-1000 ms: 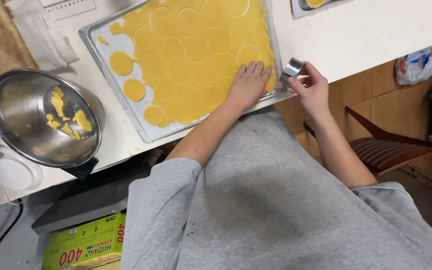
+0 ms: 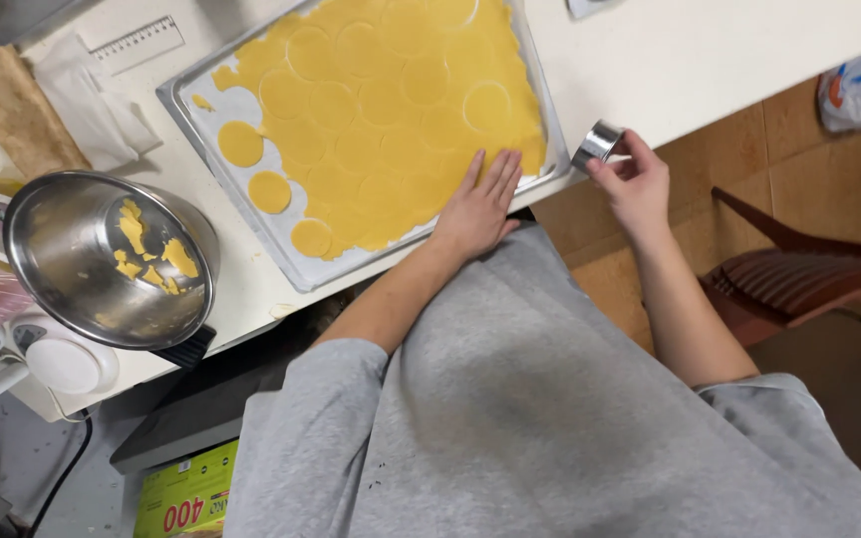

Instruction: Use a circular cutter to cut circles out of rolled-out yellow dough on a baking tray.

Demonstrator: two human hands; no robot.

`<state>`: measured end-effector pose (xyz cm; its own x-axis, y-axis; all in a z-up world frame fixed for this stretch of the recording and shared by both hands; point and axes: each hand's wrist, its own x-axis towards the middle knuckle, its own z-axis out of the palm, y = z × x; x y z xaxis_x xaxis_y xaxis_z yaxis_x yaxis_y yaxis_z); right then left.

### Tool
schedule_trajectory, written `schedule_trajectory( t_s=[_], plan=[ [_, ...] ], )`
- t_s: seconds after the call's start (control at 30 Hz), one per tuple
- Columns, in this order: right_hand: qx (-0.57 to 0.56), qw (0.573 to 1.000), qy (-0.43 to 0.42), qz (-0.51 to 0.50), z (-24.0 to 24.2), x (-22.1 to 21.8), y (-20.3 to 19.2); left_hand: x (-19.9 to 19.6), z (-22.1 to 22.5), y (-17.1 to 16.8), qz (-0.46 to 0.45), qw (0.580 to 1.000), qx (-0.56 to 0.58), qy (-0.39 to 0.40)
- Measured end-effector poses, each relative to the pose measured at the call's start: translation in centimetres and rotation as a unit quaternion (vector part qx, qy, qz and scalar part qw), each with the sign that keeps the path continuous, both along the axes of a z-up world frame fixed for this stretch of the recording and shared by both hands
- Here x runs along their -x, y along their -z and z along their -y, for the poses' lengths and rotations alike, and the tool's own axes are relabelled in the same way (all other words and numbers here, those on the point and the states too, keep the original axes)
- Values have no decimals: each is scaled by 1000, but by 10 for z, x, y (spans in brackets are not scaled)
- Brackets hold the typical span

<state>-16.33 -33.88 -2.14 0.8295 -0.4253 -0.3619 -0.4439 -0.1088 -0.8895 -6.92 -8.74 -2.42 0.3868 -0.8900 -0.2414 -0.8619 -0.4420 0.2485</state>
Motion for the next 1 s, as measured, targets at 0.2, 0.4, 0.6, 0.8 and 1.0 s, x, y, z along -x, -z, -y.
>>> schedule_trajectory(
  t_s=[0.2, 0.4, 0.6, 0.8, 1.0],
  plan=[
    [44, 998, 42, -12, -19, 39, -33, -6, 8, 3, -9, 1000, 24, 11],
    [31, 995, 96, -25, -34, 87, -40, -4, 23, 21, -33, 998, 50, -31],
    [28, 995, 90, -22, -28, 91, -37, -1, 21, -1, -86, 995, 11, -55],
    [12, 999, 14, -31, 9, 48, -39, 32, 13, 9, -42, 992, 33, -114],
    [-2, 996, -88, -9, 57, -1, -25, 25, 35, -29, -101, 983, -17, -154]
  ],
)
